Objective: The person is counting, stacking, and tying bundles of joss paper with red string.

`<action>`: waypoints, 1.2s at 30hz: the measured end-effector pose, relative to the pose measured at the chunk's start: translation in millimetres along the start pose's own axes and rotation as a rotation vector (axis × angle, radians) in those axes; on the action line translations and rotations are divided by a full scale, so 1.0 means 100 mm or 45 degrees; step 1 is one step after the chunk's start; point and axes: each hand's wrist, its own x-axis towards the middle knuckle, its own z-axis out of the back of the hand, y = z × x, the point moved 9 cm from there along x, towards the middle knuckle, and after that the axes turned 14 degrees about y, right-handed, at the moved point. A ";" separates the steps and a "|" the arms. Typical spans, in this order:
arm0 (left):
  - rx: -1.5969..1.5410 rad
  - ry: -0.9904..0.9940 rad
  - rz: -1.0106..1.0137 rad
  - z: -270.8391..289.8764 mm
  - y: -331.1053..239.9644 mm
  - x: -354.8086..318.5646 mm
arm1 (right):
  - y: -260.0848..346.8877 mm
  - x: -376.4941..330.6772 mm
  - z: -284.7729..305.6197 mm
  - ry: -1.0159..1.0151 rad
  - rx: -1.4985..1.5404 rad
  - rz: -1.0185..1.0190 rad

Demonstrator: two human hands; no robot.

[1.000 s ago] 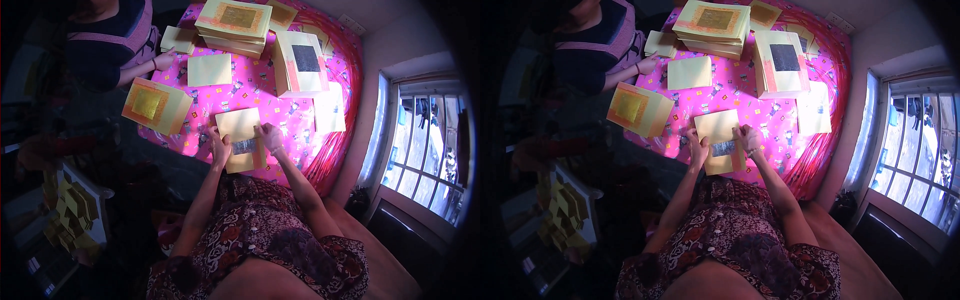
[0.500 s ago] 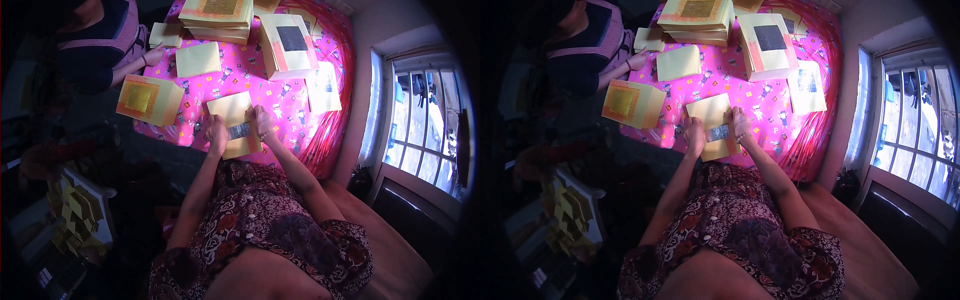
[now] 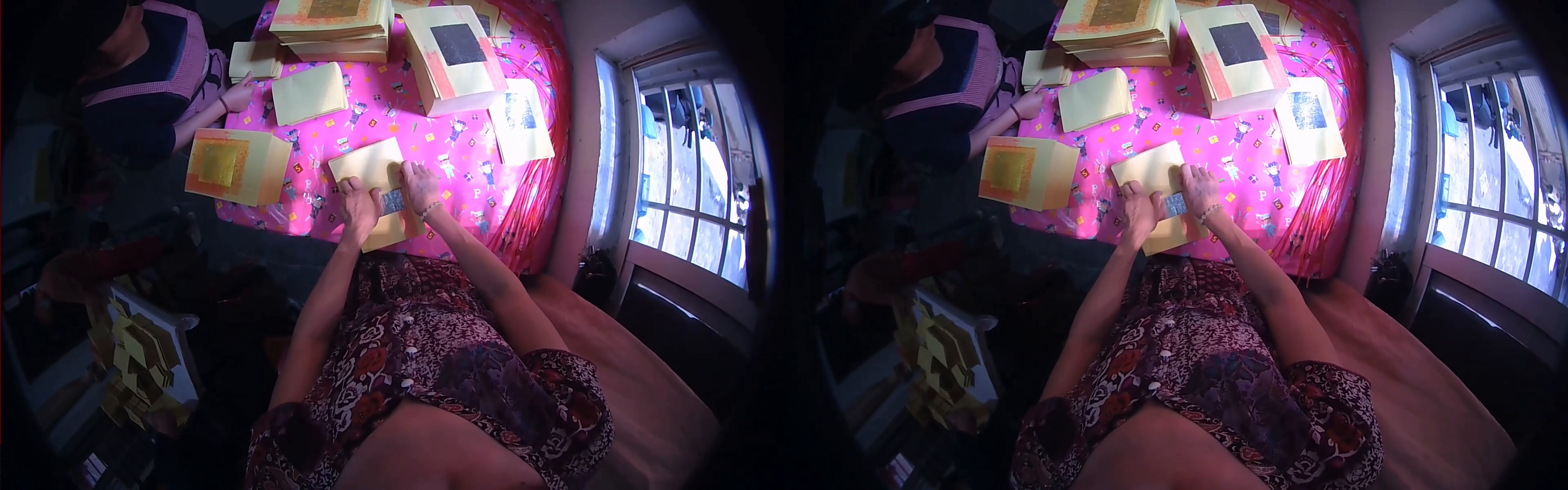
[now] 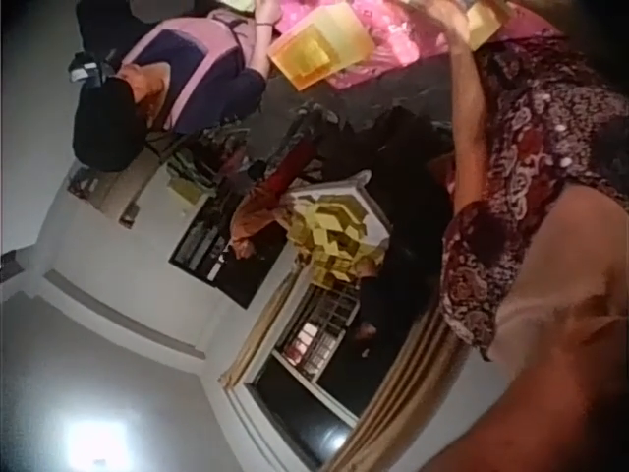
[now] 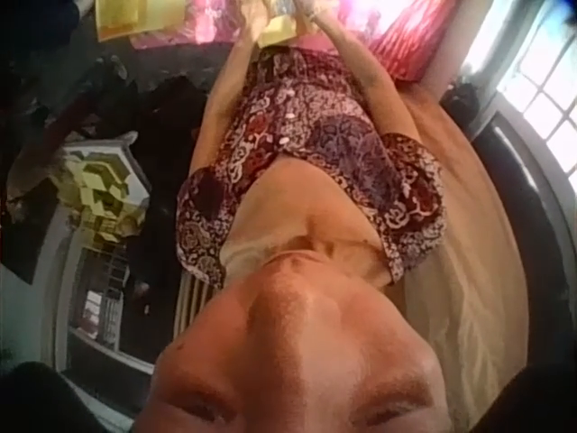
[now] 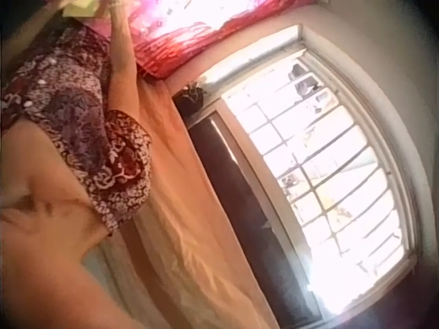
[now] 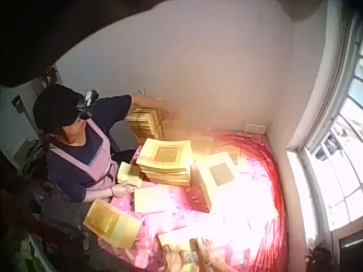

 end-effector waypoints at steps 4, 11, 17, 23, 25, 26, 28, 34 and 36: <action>0.090 -0.047 0.059 0.00 -0.02 -0.03 | 0.04 0.00 0.05 -0.018 0.021 -0.004; 0.145 -0.201 0.016 -0.01 0.00 -0.07 | 0.36 -0.15 -0.07 0.033 -0.003 0.221; 0.048 -0.203 -0.056 0.03 0.01 -0.11 | 0.18 -0.11 -0.22 0.084 0.130 0.105; -0.128 -0.267 -0.177 0.05 0.08 -0.12 | 0.13 -0.09 -0.27 0.177 0.278 0.101; -0.160 -0.267 -0.203 0.05 0.14 -0.09 | 0.11 -0.08 -0.30 0.219 0.357 0.095; -0.189 -0.273 -0.222 0.06 0.17 -0.10 | 0.12 -0.06 -0.29 0.183 0.331 0.098; -0.197 -0.274 -0.217 0.04 0.18 -0.10 | 0.12 -0.06 -0.29 0.151 0.305 0.106; -0.211 -0.282 -0.229 0.07 0.19 -0.09 | 0.08 -0.03 -0.28 0.153 0.290 0.152; -0.463 -0.202 -0.071 0.04 0.33 -0.06 | 0.06 -0.07 -0.29 0.273 0.278 0.200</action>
